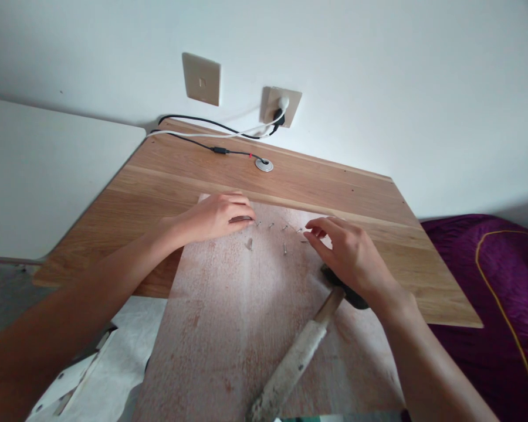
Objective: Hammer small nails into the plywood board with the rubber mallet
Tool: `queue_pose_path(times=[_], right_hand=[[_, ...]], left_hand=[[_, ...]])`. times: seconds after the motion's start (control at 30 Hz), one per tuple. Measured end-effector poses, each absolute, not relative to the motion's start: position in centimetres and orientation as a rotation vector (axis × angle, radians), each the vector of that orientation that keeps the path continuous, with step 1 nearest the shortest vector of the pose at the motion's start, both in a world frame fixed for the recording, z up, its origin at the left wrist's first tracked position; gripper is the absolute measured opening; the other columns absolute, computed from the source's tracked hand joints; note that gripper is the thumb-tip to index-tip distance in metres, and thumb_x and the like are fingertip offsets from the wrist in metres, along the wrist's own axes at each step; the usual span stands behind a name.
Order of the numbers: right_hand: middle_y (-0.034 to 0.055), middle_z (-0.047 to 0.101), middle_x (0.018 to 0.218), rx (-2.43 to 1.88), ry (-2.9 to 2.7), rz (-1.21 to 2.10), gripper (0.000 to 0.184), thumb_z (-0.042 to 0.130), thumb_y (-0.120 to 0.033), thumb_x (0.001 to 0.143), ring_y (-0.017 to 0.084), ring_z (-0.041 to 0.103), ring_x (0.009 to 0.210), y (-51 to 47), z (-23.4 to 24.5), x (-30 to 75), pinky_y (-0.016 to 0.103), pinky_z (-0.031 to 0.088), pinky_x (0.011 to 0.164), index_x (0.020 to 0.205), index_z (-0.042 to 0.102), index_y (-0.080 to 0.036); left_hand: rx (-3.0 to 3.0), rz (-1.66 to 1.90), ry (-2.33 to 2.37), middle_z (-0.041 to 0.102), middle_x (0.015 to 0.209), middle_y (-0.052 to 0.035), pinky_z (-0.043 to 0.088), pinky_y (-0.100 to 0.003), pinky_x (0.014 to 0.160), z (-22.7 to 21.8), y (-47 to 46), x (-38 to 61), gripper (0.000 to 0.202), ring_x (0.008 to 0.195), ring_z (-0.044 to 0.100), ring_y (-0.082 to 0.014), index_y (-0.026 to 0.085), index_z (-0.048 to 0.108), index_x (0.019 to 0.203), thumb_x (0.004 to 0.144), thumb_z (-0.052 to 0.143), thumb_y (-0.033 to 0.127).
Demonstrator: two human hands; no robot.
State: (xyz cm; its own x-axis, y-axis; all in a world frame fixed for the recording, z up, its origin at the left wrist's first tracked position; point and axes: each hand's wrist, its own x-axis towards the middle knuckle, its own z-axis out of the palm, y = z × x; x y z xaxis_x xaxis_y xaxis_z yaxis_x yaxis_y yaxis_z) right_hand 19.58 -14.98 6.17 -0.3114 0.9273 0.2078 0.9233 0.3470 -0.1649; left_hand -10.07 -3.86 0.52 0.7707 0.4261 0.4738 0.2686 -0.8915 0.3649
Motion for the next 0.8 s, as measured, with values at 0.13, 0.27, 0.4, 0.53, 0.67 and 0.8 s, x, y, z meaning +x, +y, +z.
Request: queue_pose_path(times=[0.13, 0.27, 0.4, 0.53, 0.67, 0.8], right_hand=[[0.0111, 0.080, 0.104, -1.759, -2.340, 0.003, 0.016, 0.061, -0.025, 0.102, 0.025, 0.076, 0.084, -14.3, 5.9, 19.9, 0.036, 0.054, 0.075, 0.108, 0.074, -0.018], [0.0109, 0.080, 0.108, -1.794, -2.390, 0.007, 0.018, 0.061, -0.025, 0.103, 0.025, 0.076, 0.087, -14.0, 5.9, 19.1, 0.035, 0.052, 0.076, 0.111, 0.075, -0.018], [0.0096, 0.079, 0.097, -1.894, -2.412, -0.046, 0.019, 0.060, -0.029, 0.104, 0.025, 0.075, 0.085, -13.7, 6.1, 18.4, 0.032, 0.048, 0.070, 0.099, 0.075, -0.020], [0.0078, 0.077, 0.084, -2.015, -2.413, -0.062, 0.027, 0.057, -0.035, 0.106, 0.024, 0.073, 0.076, -13.4, 6.2, 18.0, 0.031, 0.040, 0.062, 0.089, 0.072, -0.020], [0.0077, 0.075, 0.082, -1.996, -2.451, -0.081, 0.031, 0.054, -0.031, 0.106, 0.023, 0.071, 0.076, -13.2, 5.9, 17.9, 0.031, 0.037, 0.062, 0.080, 0.067, -0.021], [0.0071, 0.075, 0.082, -1.985, -2.445, -0.109, 0.028, 0.053, -0.026, 0.103, 0.022, 0.068, 0.072, -13.1, 5.6, 17.8, 0.031, 0.035, 0.061, 0.078, 0.065, -0.022]], left_hand=[[2.680, 0.907, 0.546, 0.074, 0.097, -0.0067, 0.053, -0.032, 0.087, 0.7, -4.2, -9.7, 0.018, 0.092, 0.066, -0.0188, 0.019, 0.077, 0.099, 0.105, 0.062, 0.027], [2.573, 0.954, 0.426, 0.071, 0.093, -0.0050, 0.052, -0.031, 0.086, 1.2, -5.3, -9.0, 0.014, 0.089, 0.065, -0.0171, 0.020, 0.077, 0.096, 0.102, 0.066, 0.025], [2.551, 0.848, 0.298, 0.070, 0.092, -0.0047, 0.051, -0.033, 0.089, 1.3, -6.6, -8.2, 0.009, 0.089, 0.063, -0.0178, 0.022, 0.079, 0.092, 0.098, 0.072, 0.026], [2.568, 0.778, 0.259, 0.069, 0.092, -0.0056, 0.051, -0.034, 0.087, 1.1, -7.1, -7.8, 0.006, 0.089, 0.062, -0.0194, 0.022, 0.078, 0.090, 0.094, 0.076, 0.025], [2.569, 0.800, 0.373, 0.069, 0.097, -0.0063, 0.052, -0.037, 0.094, 0.9, -6.7, -8.1, 0.011, 0.093, 0.064, -0.0199, 0.019, 0.074, 0.103, 0.099, 0.068, 0.027], [2.567, 0.875, 0.603, 0.066, 0.113, -0.0091, 0.054, -0.037, 0.095, 0.6, -6.2, -8.4, 0.017, 0.106, 0.065, -0.0225, 0.019, 0.070, 0.116, 0.101, 0.063, 0.024]])
